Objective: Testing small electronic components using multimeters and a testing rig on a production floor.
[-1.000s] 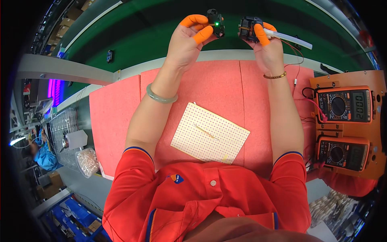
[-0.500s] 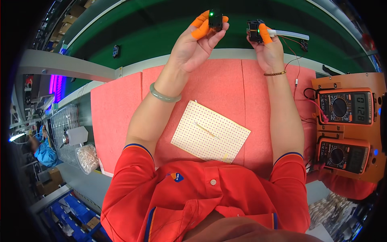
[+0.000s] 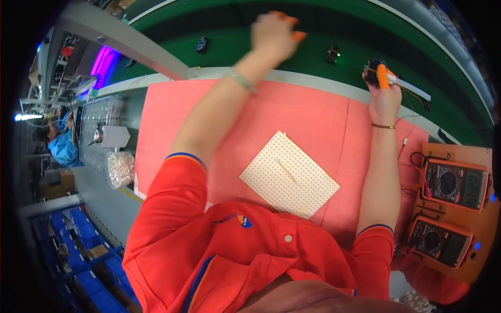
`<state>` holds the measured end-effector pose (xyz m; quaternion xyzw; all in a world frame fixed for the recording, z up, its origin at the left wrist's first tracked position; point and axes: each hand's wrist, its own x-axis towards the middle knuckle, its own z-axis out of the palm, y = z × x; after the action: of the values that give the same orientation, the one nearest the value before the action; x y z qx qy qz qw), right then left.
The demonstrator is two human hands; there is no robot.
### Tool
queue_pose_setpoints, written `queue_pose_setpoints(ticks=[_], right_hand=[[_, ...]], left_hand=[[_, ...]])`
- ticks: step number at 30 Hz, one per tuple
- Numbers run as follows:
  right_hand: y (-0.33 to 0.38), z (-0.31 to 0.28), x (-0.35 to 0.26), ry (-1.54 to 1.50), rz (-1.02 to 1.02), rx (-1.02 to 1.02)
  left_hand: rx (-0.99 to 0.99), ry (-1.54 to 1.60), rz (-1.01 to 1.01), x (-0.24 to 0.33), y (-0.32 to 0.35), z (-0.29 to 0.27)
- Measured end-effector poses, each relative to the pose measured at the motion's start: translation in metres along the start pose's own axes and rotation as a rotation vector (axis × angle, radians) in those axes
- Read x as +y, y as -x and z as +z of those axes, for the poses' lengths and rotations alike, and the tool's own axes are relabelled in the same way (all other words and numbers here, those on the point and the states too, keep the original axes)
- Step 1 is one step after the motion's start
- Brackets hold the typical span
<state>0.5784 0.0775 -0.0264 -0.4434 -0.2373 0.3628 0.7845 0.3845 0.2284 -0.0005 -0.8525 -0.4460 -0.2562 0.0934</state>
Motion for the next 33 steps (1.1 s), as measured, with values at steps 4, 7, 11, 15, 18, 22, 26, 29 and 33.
queue_pose_setpoints(ticks=[4, 7, 11, 15, 18, 22, 26, 29, 33], right_hand=[[0.002, 0.01, -0.006, -0.003, 0.007, -0.013], [-0.001, 0.018, 0.003, 0.154, 0.072, 0.034], [-0.002, 0.016, 0.012, 0.259, 0.07, 0.007], [0.01, 0.023, -0.009, 0.14, 0.018, 0.057], [0.013, 0.022, -0.012, 0.084, 0.031, 0.051], [0.013, 0.021, -0.009, 0.08, 0.009, 0.037], [0.009, 0.018, -0.001, 0.115, -0.051, 0.028], [0.012, 0.021, -0.002, 0.16, -0.037, 0.048], [0.013, 0.019, -0.007, 0.015, 0.013, 0.022]], left_hand=[[-0.304, -0.342, -0.126, -0.119, 0.011, -0.024], [-0.601, -0.106, -0.054, -0.185, 0.033, -0.025], [-0.698, 0.138, -0.104, -0.172, 0.037, -0.036], [-0.552, 0.329, -0.108, -0.069, 0.02, -0.055], [-0.403, 0.607, -0.123, -0.011, 0.018, -0.06], [-0.312, 0.598, 0.056, 0.042, 0.017, -0.067], [-0.382, 0.676, 0.116, 0.055, 0.021, -0.064], [-0.465, 0.492, 0.046, 0.05, 0.029, -0.066], [-0.307, 0.184, 0.14, 0.031, 0.02, -0.065]])
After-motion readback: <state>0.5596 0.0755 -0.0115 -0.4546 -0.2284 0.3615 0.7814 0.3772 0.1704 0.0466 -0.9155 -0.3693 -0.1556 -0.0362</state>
